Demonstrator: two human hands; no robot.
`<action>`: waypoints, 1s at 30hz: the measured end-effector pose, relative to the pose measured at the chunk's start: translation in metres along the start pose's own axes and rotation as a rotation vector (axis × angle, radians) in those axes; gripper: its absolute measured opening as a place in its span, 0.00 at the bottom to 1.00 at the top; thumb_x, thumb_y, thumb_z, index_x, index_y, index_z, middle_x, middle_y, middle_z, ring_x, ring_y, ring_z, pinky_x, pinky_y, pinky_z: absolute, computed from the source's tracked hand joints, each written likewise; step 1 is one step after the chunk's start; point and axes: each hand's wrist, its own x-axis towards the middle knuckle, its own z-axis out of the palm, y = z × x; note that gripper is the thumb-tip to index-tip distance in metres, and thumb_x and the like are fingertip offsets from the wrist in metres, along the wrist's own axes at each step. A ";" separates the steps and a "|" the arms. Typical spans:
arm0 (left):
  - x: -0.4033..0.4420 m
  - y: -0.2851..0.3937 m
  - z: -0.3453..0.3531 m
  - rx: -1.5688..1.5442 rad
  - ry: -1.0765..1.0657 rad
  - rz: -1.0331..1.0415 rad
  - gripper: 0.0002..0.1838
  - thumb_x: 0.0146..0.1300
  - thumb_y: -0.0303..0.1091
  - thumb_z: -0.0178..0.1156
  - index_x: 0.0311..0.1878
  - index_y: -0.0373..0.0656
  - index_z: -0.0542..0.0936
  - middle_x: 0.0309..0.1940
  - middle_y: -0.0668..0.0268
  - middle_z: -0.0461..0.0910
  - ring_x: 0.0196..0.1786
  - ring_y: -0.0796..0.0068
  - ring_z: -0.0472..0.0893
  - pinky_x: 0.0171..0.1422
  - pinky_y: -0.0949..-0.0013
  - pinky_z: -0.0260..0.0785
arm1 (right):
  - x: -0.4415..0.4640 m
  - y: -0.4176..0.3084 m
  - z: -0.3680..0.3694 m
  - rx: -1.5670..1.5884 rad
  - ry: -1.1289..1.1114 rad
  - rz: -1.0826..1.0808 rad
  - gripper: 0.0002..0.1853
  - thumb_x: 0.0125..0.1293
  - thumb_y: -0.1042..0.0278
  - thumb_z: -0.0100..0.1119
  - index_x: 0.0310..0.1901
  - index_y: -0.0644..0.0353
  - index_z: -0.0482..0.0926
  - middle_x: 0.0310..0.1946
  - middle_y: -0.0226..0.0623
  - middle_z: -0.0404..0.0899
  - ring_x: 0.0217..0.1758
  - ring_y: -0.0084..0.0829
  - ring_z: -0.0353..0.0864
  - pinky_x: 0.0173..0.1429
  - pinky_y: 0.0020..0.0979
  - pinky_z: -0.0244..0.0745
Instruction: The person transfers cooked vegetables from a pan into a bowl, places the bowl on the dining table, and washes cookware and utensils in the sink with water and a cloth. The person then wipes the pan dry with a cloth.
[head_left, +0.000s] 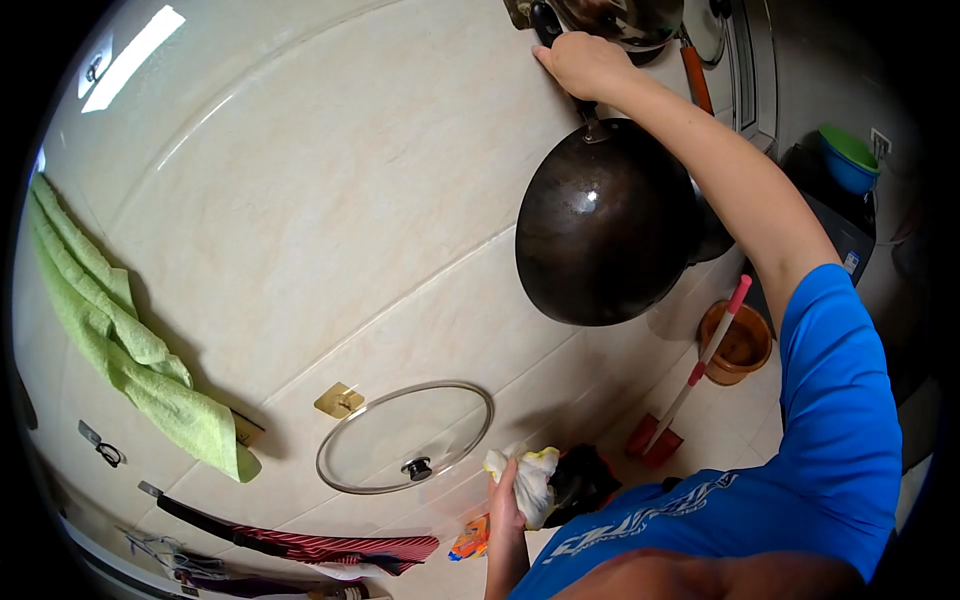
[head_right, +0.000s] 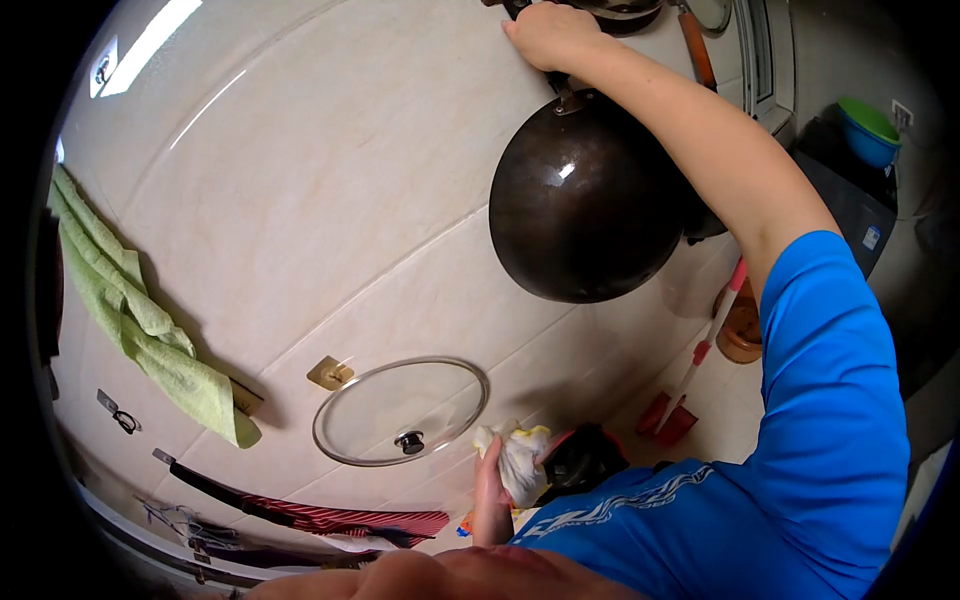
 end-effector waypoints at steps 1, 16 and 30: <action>0.002 0.000 0.000 0.017 0.000 0.005 0.18 0.62 0.38 0.52 0.51 0.38 0.66 0.38 0.55 0.76 0.34 0.62 0.79 0.34 0.63 0.74 | 0.002 0.003 0.006 -0.012 0.095 -0.012 0.29 0.66 0.50 0.36 0.19 0.63 0.76 0.21 0.39 0.77 0.34 0.42 0.78 0.43 0.40 0.71; 0.014 -0.018 0.021 0.139 -0.027 -0.043 0.21 0.62 0.40 0.52 0.51 0.34 0.66 0.38 0.54 0.76 0.34 0.61 0.80 0.36 0.62 0.75 | 0.001 0.007 -0.007 0.203 -0.149 -0.007 0.30 0.65 0.49 0.35 0.38 0.75 0.75 0.41 0.60 0.74 0.47 0.52 0.73 0.52 0.43 0.66; 0.027 -0.009 0.035 0.181 0.010 0.059 0.23 0.64 0.43 0.48 0.58 0.41 0.60 0.44 0.57 0.73 0.42 0.64 0.77 0.40 0.65 0.73 | 0.003 0.011 0.003 0.173 -0.063 -0.033 0.29 0.64 0.50 0.36 0.35 0.72 0.77 0.37 0.58 0.75 0.44 0.52 0.74 0.49 0.44 0.68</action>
